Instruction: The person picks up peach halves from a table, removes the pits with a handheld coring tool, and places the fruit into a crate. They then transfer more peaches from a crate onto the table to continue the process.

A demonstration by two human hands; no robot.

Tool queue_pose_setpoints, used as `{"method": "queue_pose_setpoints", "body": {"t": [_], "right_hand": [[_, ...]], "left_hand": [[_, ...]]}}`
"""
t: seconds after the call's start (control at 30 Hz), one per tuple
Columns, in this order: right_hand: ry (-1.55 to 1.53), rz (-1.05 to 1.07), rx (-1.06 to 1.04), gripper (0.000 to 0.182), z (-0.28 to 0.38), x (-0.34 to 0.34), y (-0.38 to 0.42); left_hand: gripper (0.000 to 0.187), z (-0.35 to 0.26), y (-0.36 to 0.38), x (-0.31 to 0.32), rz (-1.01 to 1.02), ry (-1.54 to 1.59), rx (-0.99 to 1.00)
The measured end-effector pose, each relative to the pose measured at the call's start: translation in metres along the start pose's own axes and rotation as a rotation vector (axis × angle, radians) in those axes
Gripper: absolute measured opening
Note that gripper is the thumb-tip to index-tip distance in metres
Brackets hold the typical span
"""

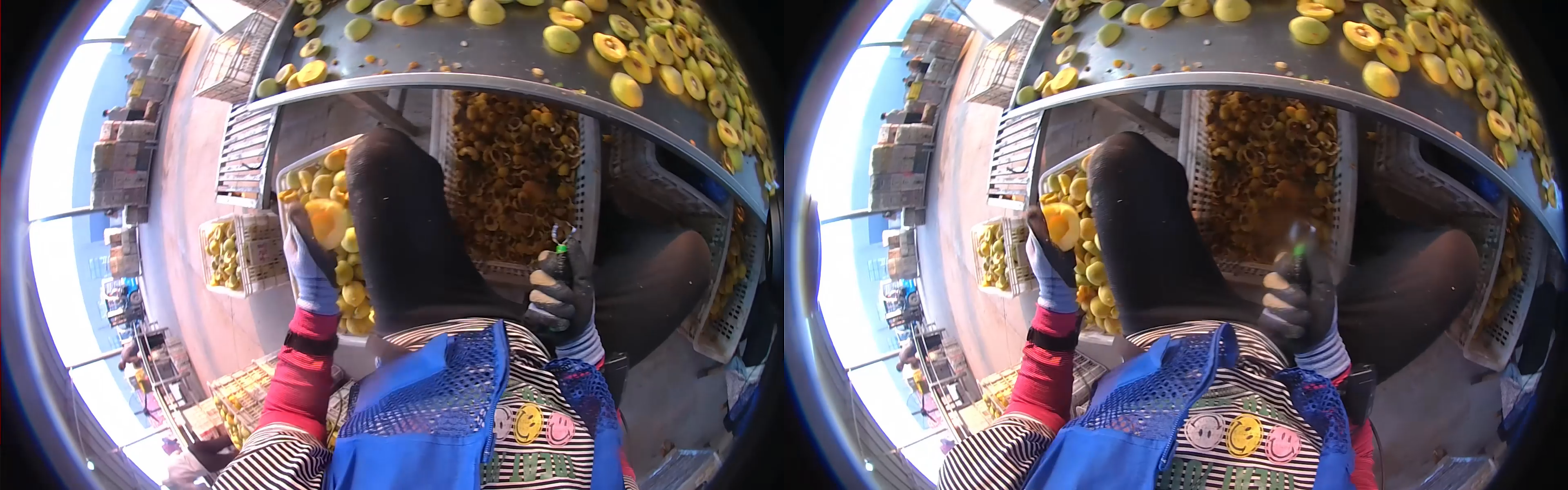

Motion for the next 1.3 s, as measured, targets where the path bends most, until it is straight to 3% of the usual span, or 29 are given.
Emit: {"method": "queue_pose_setpoints", "body": {"t": [0.03,0.1,0.13,0.17,0.2,0.33,0.4,0.53,0.6,0.63,0.7,0.73,0.77,0.8,0.83,0.87,0.9,0.97,1.0,1.03,1.1,1.17,1.3], "right_hand": [[0.032,-0.003,0.011,0.047,0.003,-0.003,-0.002],[0.04,-0.059,0.011,0.047,0.005,-0.009,-0.006],[0.039,-0.118,-0.012,0.047,0.006,-0.013,-0.008],[0.052,-0.121,-0.009,0.048,0.007,-0.017,-0.009],[0.061,-0.122,-0.001,0.048,0.007,-0.018,-0.01],[0.074,-0.185,0.0,0.049,0.005,-0.02,-0.009],[0.102,-0.228,-0.028,0.047,0.009,-0.022,-0.015],[0.189,-0.335,-0.091,0.045,0.009,-0.021,-0.022],[0.067,-0.418,-0.077,0.044,0.005,-0.02,-0.023],[0.299,-0.427,-0.17,0.044,0.002,-0.002,-0.016],[0.337,-0.287,-0.181,0.045,-0.003,0.008,-0.017],[0.381,-0.261,-0.182,0.042,0.0,0.006,-0.02],[0.35,-0.467,-0.236,0.041,0.008,-0.005,-0.024],[0.265,-0.446,-0.155,0.04,0.014,-0.015,-0.028],[0.367,-0.505,-0.2,0.04,0.017,-0.008,-0.026],[0.468,-0.572,-0.226,0.04,0.016,-0.002,-0.026],[0.463,-0.576,-0.249,0.04,0.018,-0.001,-0.028],[0.487,-0.533,-0.198,0.04,0.021,-0.002,-0.034],[0.484,-0.53,-0.208,0.04,0.025,0.001,-0.036],[0.472,-0.551,-0.21,0.04,0.027,0.001,-0.037],[0.417,-0.586,-0.214,0.039,0.033,0.0,-0.036],[0.411,-0.641,-0.273,0.039,0.038,-0.003,-0.031],[0.382,-0.716,-0.387,0.038,0.047,-0.004,-0.025]], "left_hand": [[0.038,0.07,-0.013,-0.036,0.067,0.123,-0.187],[0.032,0.115,0.013,-0.08,0.046,-0.506,0.222],[0.04,0.115,0.043,-0.086,0.156,-0.716,0.247],[0.048,0.153,0.069,-0.102,0.461,-0.854,0.125],[0.052,0.163,0.099,-0.114,0.525,-1.038,0.296],[0.033,0.163,0.104,-0.112,0.355,-0.931,0.046],[0.027,0.18,0.124,-0.098,0.672,-1.064,-0.031],[0.033,0.219,0.132,-0.091,0.768,-0.994,-0.177],[0.039,0.236,0.12,-0.083,1.063,-0.973,-0.278],[0.043,0.182,0.075,-0.053,1.238,-0.969,-0.244],[0.038,0.164,0.018,-0.036,0.767,-0.825,-0.053],[0.033,0.13,-0.015,-0.017,0.584,-0.949,-0.11],[0.028,0.134,-0.045,-0.002,0.38,-0.719,0.093],[0.022,0.091,-0.073,0.025,0.28,-0.479,0.2],[0.018,0.049,-0.09,0.053,0.176,-0.442,0.288],[0.017,0.004,-0.099,0.088,0.301,-0.269,0.165],[0.016,-0.044,-0.092,0.126,0.352,-0.057,0.235],[0.022,-0.113,-0.061,0.197,0.547,-0.134,0.451],[0.029,-0.146,-0.041,0.234,0.699,-0.133,0.433],[0.03,-0.159,-0.029,0.273,0.745,-0.218,0.68],[0.049,-0.177,-0.014,0.351,0.718,-0.296,0.9],[0.065,-0.189,-0.003,0.419,0.996,-0.725,0.75],[0.065,-0.167,0.014,0.465,1.073,-0.83,0.866]]}}
Point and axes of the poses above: each hand's wrist, its own y-axis away from the middle knuckle, its own x-axis out of the palm, z = x × y, the point moved 4 cm from there along -y, towards the middle knuckle, and after that the axes turned 15 degrees about -z, right-handed, at the moved point
